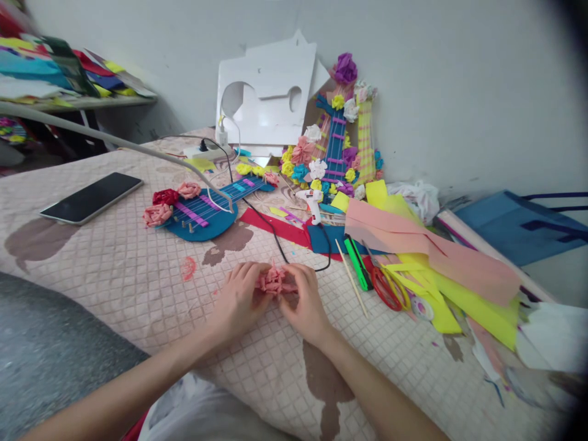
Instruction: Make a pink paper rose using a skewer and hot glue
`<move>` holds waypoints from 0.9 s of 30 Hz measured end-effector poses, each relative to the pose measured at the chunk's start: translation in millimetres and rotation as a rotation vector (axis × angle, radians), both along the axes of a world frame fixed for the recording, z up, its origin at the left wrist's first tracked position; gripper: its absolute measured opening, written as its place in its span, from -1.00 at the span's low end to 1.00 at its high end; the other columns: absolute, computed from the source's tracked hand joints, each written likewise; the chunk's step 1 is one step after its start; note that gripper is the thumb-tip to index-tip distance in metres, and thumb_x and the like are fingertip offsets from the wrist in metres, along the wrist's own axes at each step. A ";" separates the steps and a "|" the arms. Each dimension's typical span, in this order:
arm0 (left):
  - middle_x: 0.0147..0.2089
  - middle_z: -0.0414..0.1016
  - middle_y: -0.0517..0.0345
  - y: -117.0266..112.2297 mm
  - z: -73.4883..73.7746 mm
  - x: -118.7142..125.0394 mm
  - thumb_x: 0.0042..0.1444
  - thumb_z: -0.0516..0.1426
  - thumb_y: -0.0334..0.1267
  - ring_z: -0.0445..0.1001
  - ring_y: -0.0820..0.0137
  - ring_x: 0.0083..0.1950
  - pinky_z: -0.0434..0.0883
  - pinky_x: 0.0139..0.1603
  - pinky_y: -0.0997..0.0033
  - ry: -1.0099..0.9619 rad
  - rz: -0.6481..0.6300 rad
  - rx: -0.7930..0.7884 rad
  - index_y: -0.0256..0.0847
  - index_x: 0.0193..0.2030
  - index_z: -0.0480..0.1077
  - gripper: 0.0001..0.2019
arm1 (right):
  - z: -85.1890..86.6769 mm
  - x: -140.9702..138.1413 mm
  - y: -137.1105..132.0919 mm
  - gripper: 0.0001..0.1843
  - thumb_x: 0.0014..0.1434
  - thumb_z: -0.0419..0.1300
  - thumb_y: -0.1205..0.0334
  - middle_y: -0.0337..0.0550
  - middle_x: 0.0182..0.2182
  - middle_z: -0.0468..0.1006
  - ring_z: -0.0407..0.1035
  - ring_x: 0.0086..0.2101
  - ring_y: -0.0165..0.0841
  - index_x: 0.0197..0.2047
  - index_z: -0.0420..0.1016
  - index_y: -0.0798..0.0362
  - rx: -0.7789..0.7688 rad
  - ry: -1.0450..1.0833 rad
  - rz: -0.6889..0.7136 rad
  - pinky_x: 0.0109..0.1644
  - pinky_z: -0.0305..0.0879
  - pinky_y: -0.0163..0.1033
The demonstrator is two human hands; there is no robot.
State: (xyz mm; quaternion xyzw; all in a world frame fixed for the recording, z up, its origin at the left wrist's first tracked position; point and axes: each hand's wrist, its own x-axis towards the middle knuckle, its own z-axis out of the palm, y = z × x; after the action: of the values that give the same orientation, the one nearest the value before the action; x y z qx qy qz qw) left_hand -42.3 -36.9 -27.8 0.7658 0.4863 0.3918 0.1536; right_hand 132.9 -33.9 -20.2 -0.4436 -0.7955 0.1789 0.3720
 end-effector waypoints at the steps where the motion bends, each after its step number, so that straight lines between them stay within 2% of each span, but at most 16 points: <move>1: -0.03 0.39 0.01 0.0 -0.1 0.1 0.07 0.16 -0.42 0.35 0.19 0.02 0.36 -0.01 0.15 -0.003 0.001 0.003 -0.20 0.02 0.24 -0.63 | -0.2 -0.1 0.0 -0.43 0.05 0.16 0.40 -0.01 0.01 0.32 0.19 0.04 -0.16 0.15 0.20 -0.01 -0.001 0.000 0.001 0.14 0.22 0.05; 10: -0.04 0.41 0.02 -0.2 -0.3 0.7 0.07 0.17 -0.39 0.36 0.16 0.00 0.36 -0.04 0.11 0.024 0.023 -0.036 -0.17 0.02 0.24 -0.63 | 0.5 1.0 -1.1 -0.43 0.06 0.14 0.38 -0.01 0.04 0.29 0.19 0.08 -0.15 0.16 0.20 -0.03 -0.003 0.044 0.002 0.15 0.21 0.08; 13: -0.06 0.41 0.03 -0.1 1.1 1.1 0.07 0.17 -0.38 0.37 0.17 -0.02 0.36 -0.04 0.13 0.023 0.027 -0.031 -0.17 0.01 0.25 -0.65 | 0.6 3.7 -1.6 -0.51 0.12 0.10 0.36 -0.01 0.04 0.30 0.21 0.08 -0.18 0.14 0.23 -0.02 0.004 0.145 -0.045 0.15 0.22 0.06; 19: -0.05 0.42 0.02 0.1 0.4 1.2 0.08 0.17 -0.38 0.37 0.17 -0.02 0.36 -0.05 0.13 0.019 0.034 0.009 -0.17 0.02 0.24 -0.65 | -4.3 12.2 1.3 -0.67 0.21 0.06 0.27 -0.02 0.00 0.38 0.31 0.00 -0.23 0.06 0.29 -0.01 -0.066 0.350 -0.160 0.03 0.32 -0.03; 27: -0.07 0.42 0.03 1.0 -3.1 0.3 0.08 0.16 -0.37 0.37 0.17 -0.01 0.34 -0.05 0.12 0.041 0.038 0.023 -0.18 0.02 0.24 -0.65 | -1.1 16.8 3.4 -0.81 0.23 0.07 0.21 -0.08 -0.15 0.48 0.40 -0.14 -0.28 -0.09 0.38 0.00 -0.156 0.502 -0.244 -0.06 0.36 -0.11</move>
State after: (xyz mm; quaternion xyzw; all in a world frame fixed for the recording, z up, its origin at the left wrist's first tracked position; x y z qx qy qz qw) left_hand -42.0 -36.0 -30.9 0.7659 0.4995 0.3843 0.1275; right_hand 149.7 -30.6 -21.3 -0.5051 -0.6034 0.2977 0.5406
